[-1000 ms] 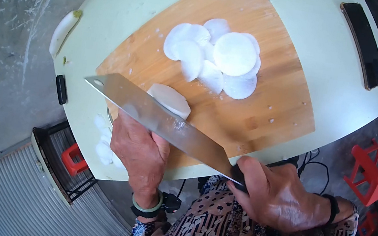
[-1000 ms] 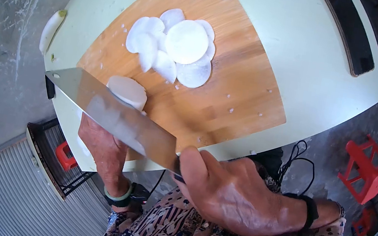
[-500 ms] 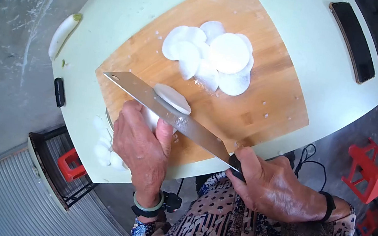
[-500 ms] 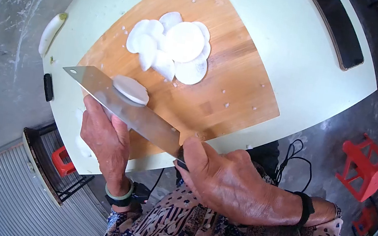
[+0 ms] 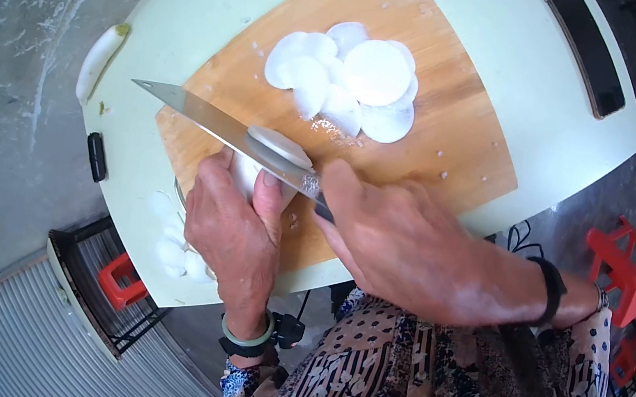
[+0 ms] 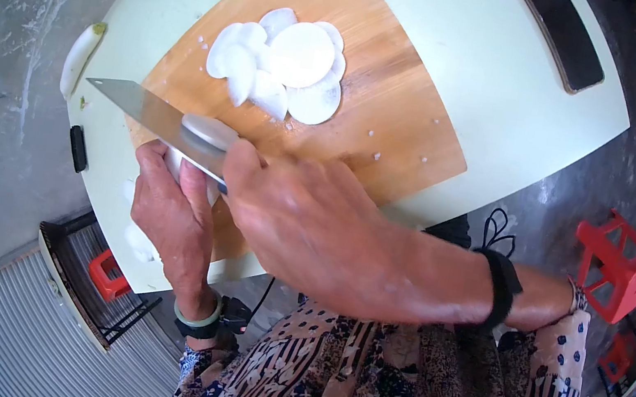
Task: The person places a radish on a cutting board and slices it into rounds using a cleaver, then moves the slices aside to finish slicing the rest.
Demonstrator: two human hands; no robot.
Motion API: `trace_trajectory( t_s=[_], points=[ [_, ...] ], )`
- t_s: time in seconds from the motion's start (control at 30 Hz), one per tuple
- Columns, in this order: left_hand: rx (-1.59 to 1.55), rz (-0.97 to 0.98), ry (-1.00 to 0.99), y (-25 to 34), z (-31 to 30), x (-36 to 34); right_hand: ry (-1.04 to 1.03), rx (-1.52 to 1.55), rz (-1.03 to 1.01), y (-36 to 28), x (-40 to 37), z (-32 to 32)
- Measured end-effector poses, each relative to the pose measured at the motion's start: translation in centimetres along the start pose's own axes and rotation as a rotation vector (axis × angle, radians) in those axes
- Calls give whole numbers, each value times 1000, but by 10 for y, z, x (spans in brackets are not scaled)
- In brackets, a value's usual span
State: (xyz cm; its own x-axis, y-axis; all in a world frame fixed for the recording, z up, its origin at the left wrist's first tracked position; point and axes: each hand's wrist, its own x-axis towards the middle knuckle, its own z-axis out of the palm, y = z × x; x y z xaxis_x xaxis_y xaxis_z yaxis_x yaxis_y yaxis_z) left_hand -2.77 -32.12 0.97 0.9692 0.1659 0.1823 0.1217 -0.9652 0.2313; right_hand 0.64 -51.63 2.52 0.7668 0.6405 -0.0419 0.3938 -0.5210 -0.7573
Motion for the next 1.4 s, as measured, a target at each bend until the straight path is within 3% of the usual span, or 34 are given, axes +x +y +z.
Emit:
trace_trajectory(
  t_s=[0.23, 0.3, 0.47, 0.57, 0.63, 0.67, 0.73, 0.77, 1.0, 1.1, 1.23, 1.4],
  points=[
    [27, 26, 44, 5, 4, 2, 101, -48, -180, 7, 12, 1],
    [15, 10, 25, 2, 4, 2, -83, 70, -32, 9, -13, -4],
    [16, 69, 68, -4, 7, 4, -171, -4, 241, -10, -38, -14],
    [70, 54, 59, -3, 7, 4, -139, -78, 52, 4, -24, -7],
    [71, 101, 101, -2, 9, 3, 225, 4, -476, 26, 1, 7],
    [65, 139, 134, 0, 10, 0, 233, 6, -476, 27, 8, 4],
    [74, 127, 146, 3, 9, -1, -80, 81, -73, 16, 28, -7],
    [66, 91, 120, 3, 6, 0, -44, 49, -22, 17, 25, -6],
    [21, 43, 80, 0, 12, 0, 135, -8, -16, 26, -23, 11],
    [17, 46, 72, 0, 9, 2, 30, 93, 135, 6, -48, -3],
    [62, 46, 27, -4, 9, -2, 94, 55, -37, 0, -76, 0],
    [39, 96, 84, -6, 11, -3, 31, 72, -27, -5, -89, -9]
  ],
)
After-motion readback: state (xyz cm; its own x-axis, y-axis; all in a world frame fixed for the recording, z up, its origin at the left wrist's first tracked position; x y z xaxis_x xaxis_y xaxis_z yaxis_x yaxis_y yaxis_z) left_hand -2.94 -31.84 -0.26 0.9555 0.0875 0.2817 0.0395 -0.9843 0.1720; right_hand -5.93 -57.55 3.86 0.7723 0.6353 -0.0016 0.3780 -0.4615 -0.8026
